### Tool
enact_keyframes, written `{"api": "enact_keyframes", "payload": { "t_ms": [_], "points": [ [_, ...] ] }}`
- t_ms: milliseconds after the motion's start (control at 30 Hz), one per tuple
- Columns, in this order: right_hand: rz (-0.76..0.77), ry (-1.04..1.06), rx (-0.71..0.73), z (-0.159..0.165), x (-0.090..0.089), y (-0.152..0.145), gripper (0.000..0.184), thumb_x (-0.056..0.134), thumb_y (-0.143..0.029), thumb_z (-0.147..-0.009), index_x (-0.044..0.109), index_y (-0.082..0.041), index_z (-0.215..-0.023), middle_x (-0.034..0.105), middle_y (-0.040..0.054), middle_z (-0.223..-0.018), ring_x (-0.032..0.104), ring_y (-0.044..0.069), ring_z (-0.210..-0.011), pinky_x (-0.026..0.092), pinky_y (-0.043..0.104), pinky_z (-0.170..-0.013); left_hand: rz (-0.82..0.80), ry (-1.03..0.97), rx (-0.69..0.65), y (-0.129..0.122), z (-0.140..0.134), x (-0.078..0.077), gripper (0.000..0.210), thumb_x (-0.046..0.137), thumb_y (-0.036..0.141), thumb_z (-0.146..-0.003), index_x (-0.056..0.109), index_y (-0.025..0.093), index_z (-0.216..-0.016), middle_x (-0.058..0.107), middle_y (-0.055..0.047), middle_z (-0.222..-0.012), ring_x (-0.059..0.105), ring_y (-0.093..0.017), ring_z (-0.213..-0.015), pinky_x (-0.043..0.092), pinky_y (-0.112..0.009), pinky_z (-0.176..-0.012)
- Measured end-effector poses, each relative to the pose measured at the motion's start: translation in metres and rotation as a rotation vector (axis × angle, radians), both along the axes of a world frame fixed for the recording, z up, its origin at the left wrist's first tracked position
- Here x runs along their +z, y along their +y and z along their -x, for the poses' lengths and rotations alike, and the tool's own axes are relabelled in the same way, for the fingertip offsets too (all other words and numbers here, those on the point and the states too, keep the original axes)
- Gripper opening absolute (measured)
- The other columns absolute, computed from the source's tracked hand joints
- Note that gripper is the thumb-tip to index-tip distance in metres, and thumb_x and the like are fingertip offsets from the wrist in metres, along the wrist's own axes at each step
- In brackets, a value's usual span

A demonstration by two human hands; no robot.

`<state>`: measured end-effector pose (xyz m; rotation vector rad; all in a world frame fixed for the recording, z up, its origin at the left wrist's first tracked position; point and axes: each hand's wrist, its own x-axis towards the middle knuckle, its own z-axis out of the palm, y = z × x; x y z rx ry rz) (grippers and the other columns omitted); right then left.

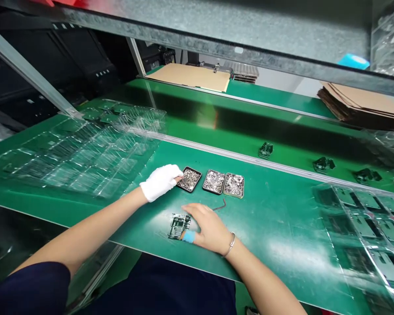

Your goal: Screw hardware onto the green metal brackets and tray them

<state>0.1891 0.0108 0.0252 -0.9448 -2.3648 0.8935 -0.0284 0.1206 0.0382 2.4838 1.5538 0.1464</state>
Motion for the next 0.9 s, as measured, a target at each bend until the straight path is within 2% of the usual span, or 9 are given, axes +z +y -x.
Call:
{"api": "enact_keyframes", "payload": {
  "t_ms": [133, 267, 367, 500, 733, 900],
  "points": [
    [0.064, -0.003, -0.111, -0.012, -0.001, 0.001, 0.045, 0.049, -0.040, -0.092, 0.042, -0.019, -0.131, 0.052, 0.0133, -0.127, 0.055, 0.023, -0.112, 0.047, 0.041, -0.096, 0.042, 0.057, -0.029, 0.014, -0.017, -0.010, 0.020, 0.047, 0.016, -0.081, 0.067, 0.013, -0.078, 0.063, -0.013, -0.088, 0.058, -0.026, -0.092, 0.045, -0.035, -0.078],
    [0.063, -0.008, -0.103, -0.016, -0.006, 0.001, 0.040, 0.048, -0.033, -0.092, 0.043, -0.020, -0.130, 0.051, 0.0128, -0.127, 0.058, 0.021, -0.104, 0.050, 0.040, -0.092, 0.089, 0.025, -0.021, 0.020, -0.017, -0.011, 0.015, 0.051, 0.017, -0.078, 0.065, 0.014, -0.073, 0.062, -0.010, -0.082, 0.059, -0.023, -0.085, 0.044, -0.031, -0.074],
    [0.053, 0.004, -0.105, -0.016, -0.006, 0.002, 0.039, 0.047, -0.029, -0.092, 0.044, -0.019, -0.129, 0.052, 0.0127, -0.125, 0.059, 0.020, -0.100, 0.050, 0.039, -0.090, 0.138, -0.070, -0.019, 0.023, -0.011, -0.008, 0.019, 0.051, 0.027, -0.082, 0.063, 0.016, -0.072, 0.062, -0.006, -0.077, 0.059, -0.019, -0.077, 0.044, -0.029, -0.070],
    [0.051, 0.021, -0.111, -0.017, -0.007, 0.002, 0.039, 0.046, -0.021, -0.091, 0.043, -0.019, -0.130, 0.052, 0.0121, -0.124, 0.060, 0.020, -0.100, 0.051, 0.038, -0.088, 0.175, -0.236, -0.005, 0.022, -0.004, -0.008, 0.030, 0.042, 0.037, -0.087, 0.061, 0.016, -0.076, 0.062, -0.004, -0.078, 0.057, -0.018, -0.076, 0.043, -0.028, -0.069],
    [0.069, 0.040, -0.122, -0.017, -0.012, 0.003, 0.041, 0.046, -0.015, -0.088, 0.044, -0.021, -0.128, 0.054, 0.0106, -0.121, 0.061, 0.019, -0.097, 0.052, 0.037, -0.086, 0.210, -0.459, 0.060, 0.018, 0.000, -0.014, 0.029, 0.043, 0.042, -0.084, 0.052, 0.017, -0.071, 0.054, -0.001, -0.069, 0.049, -0.016, -0.066, 0.036, -0.028, -0.061],
    [0.053, 0.062, -0.143, -0.015, -0.001, 0.009, 0.040, 0.046, -0.015, -0.088, 0.044, -0.021, -0.127, 0.055, 0.0110, -0.119, 0.063, 0.018, -0.096, 0.053, 0.037, -0.085, 0.257, -0.616, 0.069, 0.009, 0.001, -0.003, 0.032, 0.041, 0.046, -0.084, 0.046, 0.018, -0.070, 0.049, 0.001, -0.067, 0.045, -0.013, -0.062, 0.035, -0.025, -0.058]
  ]
}}
